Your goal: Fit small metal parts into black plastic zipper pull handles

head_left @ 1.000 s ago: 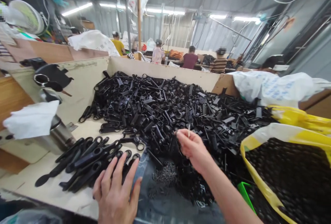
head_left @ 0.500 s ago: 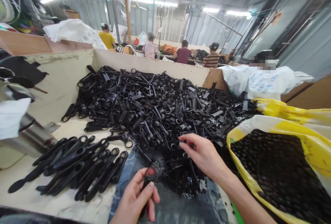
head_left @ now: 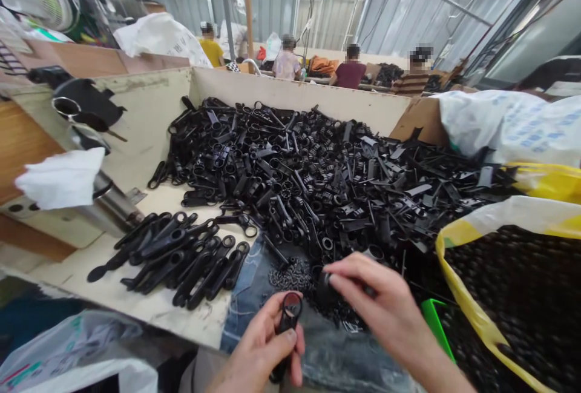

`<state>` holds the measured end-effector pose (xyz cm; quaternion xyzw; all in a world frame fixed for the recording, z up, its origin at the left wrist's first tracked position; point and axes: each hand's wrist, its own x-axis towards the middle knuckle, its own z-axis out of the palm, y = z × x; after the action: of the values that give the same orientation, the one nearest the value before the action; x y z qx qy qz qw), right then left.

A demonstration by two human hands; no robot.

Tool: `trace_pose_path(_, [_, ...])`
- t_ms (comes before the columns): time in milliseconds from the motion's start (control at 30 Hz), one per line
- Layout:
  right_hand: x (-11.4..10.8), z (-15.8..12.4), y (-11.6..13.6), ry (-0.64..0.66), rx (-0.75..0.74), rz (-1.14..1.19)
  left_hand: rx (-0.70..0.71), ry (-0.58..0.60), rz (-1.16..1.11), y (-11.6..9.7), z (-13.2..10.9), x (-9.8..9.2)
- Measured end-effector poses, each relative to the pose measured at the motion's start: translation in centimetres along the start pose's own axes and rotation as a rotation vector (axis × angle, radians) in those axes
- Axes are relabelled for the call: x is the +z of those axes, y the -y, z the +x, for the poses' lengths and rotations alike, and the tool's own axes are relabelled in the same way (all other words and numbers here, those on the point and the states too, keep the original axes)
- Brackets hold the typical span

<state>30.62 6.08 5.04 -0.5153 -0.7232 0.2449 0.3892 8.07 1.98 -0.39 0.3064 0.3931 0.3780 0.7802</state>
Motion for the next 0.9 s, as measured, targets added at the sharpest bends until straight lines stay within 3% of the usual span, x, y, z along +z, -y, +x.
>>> trace_pose_path(67, [1.6, -2.1, 0.9, -0.003, 0.014, 0.159, -0.036, 0.012, -0.027, -0.3, -0.2, 0.3])
trace_pose_path(167, [4.1, -4.4, 1.0, -0.108, 0.134, 0.306, -0.125, 0.026, -0.131, -0.5, -0.5, 0.7])
trace_pose_path(367, [6.9, -6.1, -0.4, -0.205, 0.236, 0.507, -0.186, -0.005, -0.270, 1.1, -0.5, 1.1])
trace_pose_path(533, [6.6, -6.2, -0.5, -0.212, 0.166, 0.424, -0.131, -0.093, -0.138, 2.6, -0.3, 1.2])
trace_pose_path(700, [6.5, -6.4, -1.2, -0.196, 0.042, 0.301, -0.125, -0.097, -0.305, 2.8, 0.6, 2.1])
trace_pose_path(800, [6.7, -6.7, -1.5, -0.287, 0.007, 0.210, -0.202, -0.192, -0.464, 2.7, 1.0, 2.5])
trace_pose_path(900, [6.3, -6.9, -2.1, -0.456, 0.140, 0.100, -0.214, -0.167, -0.459, 2.2, 0.8, 2.5])
